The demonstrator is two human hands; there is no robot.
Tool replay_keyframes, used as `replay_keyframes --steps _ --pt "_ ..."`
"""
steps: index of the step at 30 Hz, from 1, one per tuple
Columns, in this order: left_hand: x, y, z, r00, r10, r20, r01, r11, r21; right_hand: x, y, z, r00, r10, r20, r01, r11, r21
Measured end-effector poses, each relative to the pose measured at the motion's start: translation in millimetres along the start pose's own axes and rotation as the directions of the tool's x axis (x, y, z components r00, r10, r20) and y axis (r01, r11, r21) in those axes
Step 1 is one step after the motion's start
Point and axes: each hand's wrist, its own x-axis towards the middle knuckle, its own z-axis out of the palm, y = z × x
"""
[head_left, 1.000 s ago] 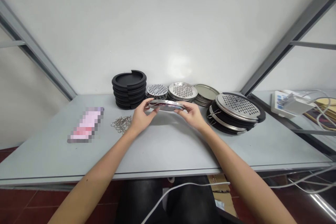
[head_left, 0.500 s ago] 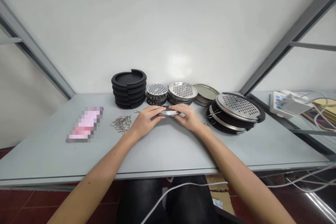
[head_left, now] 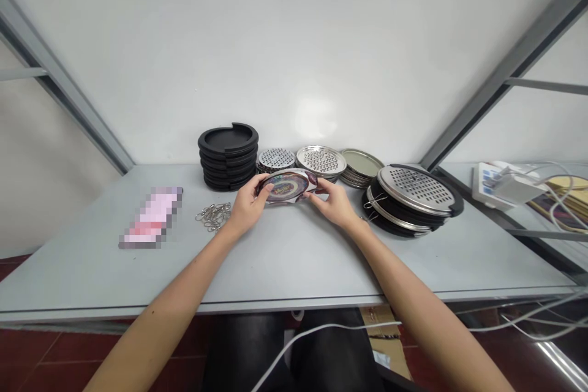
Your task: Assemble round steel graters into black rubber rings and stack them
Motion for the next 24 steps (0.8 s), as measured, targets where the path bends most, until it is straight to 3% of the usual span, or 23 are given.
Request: replay_keyframes --steps 3,5,8,11,15,19,24 --pt "-1 1 -0.8 1.000 -0.007 -0.010 0.008 1.000 0.030 -1 1 1 1.000 0.011 -0.001 -0.011 1.000 0.016" --pt "-3 3 -0.9 1.000 -0.002 -0.013 0.003 0.997 0.075 -2 3 2 0.997 -0.007 -0.072 0.008 1.000 0.022" --pt "-5 9 -0.2 0.999 0.027 0.016 -0.029 0.994 0.109 -3 4 1 0.980 -0.095 -0.174 0.093 0.995 -0.020" --pt "-6 14 0.7 0.997 0.053 0.054 -0.060 0.990 0.126 -4 -1 -2 0.960 -0.220 -0.174 0.204 0.974 -0.102" --pt "-7 16 1.7 0.990 0.095 0.102 -0.110 0.982 0.154 -4 -11 -4 0.939 -0.295 -0.178 0.272 0.951 -0.145" --pt "-9 12 3.9 0.981 0.127 0.144 -0.146 0.981 0.130 -3 -16 -1 0.937 -0.300 -0.180 0.274 0.949 -0.158" --pt "-8 8 5.0 0.986 0.068 0.153 -0.076 0.996 0.048 -2 -11 0 0.946 -0.251 -0.204 0.224 0.963 -0.148"
